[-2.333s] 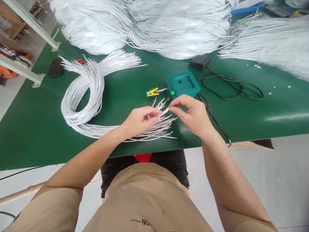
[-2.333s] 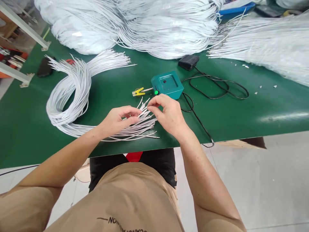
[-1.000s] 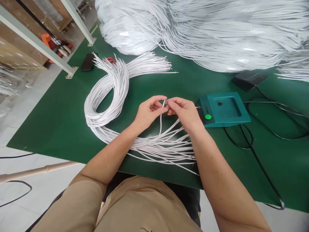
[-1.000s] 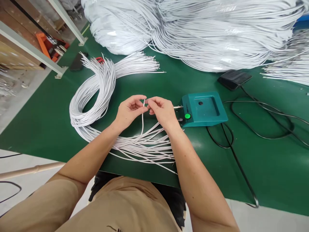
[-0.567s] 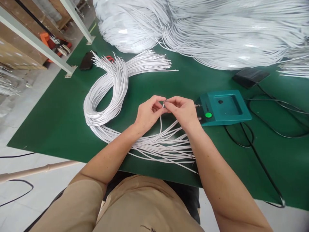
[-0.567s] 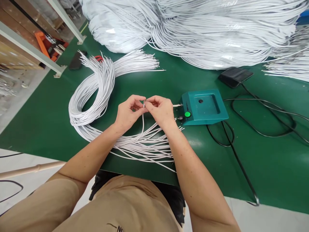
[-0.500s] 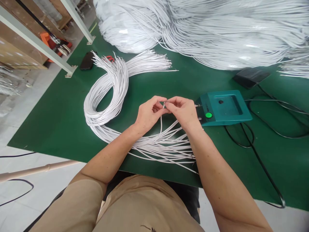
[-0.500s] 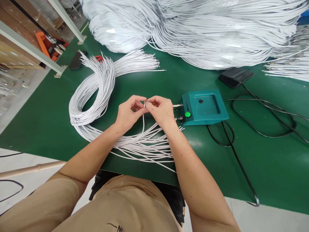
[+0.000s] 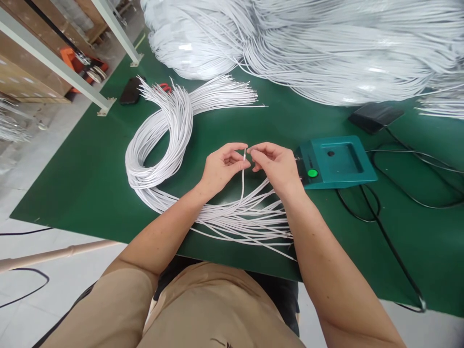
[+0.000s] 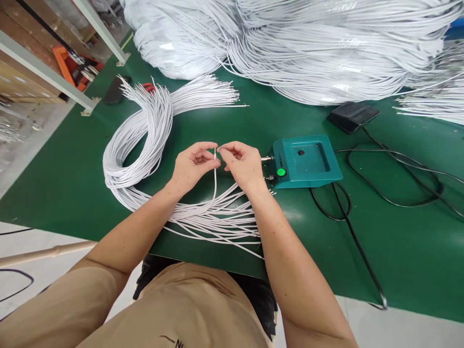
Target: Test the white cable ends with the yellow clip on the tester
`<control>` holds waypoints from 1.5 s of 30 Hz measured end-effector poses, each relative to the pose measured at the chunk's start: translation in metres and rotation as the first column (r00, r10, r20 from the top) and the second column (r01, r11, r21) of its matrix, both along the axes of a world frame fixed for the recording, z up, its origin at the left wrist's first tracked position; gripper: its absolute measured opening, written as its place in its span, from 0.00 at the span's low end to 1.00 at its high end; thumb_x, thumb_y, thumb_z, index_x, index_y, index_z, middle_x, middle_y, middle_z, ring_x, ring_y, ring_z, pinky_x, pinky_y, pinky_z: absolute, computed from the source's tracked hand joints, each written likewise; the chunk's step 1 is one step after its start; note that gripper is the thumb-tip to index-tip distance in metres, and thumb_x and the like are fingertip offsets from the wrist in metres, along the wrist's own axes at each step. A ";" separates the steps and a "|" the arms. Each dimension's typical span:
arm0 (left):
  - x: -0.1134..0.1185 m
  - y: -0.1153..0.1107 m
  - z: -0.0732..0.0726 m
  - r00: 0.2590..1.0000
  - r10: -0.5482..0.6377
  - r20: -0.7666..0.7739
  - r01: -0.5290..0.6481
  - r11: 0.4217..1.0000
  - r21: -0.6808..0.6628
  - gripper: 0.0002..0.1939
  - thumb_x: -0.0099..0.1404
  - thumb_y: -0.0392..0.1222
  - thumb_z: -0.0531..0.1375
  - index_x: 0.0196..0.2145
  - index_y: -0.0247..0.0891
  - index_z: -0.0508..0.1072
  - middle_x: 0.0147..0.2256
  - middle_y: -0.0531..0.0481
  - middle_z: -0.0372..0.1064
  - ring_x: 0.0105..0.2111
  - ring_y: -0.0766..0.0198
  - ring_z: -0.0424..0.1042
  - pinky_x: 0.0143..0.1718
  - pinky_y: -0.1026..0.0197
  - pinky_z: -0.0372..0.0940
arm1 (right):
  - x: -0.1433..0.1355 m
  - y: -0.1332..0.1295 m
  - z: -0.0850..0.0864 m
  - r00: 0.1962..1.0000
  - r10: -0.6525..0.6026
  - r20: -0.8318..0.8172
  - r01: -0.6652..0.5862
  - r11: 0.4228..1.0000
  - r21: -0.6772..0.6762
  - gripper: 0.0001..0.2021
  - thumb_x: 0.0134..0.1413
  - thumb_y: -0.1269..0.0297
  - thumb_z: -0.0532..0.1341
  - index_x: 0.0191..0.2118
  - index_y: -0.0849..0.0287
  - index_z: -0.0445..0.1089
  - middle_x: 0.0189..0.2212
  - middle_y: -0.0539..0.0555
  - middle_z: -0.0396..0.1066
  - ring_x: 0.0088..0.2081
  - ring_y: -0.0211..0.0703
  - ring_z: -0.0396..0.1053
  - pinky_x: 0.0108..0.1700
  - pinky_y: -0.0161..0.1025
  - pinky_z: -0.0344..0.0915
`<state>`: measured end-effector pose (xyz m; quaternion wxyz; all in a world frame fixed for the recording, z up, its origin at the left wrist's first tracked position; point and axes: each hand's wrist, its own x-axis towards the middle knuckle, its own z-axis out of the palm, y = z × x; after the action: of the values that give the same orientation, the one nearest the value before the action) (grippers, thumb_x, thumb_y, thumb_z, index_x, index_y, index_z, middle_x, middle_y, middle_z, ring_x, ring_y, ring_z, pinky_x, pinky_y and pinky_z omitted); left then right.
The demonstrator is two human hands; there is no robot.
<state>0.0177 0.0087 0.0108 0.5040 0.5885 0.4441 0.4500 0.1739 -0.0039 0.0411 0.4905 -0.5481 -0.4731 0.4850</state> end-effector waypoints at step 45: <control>0.002 -0.005 -0.006 0.992 0.033 -0.125 -0.020 0.995 0.102 0.18 0.57 0.42 0.69 0.45 0.41 0.76 0.30 0.54 0.75 0.28 0.70 0.71 0.38 0.65 0.69 | 0.001 0.002 -0.009 0.984 0.037 0.177 -0.042 0.999 0.024 0.08 0.45 0.63 0.65 0.29 0.62 0.75 0.24 0.51 0.72 0.21 0.34 0.65 0.20 0.32 0.62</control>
<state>0.0192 0.0039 0.0051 0.4387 0.6343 0.4598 0.4403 0.1750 -0.0023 0.0319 0.4444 -0.5727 -0.5320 0.4376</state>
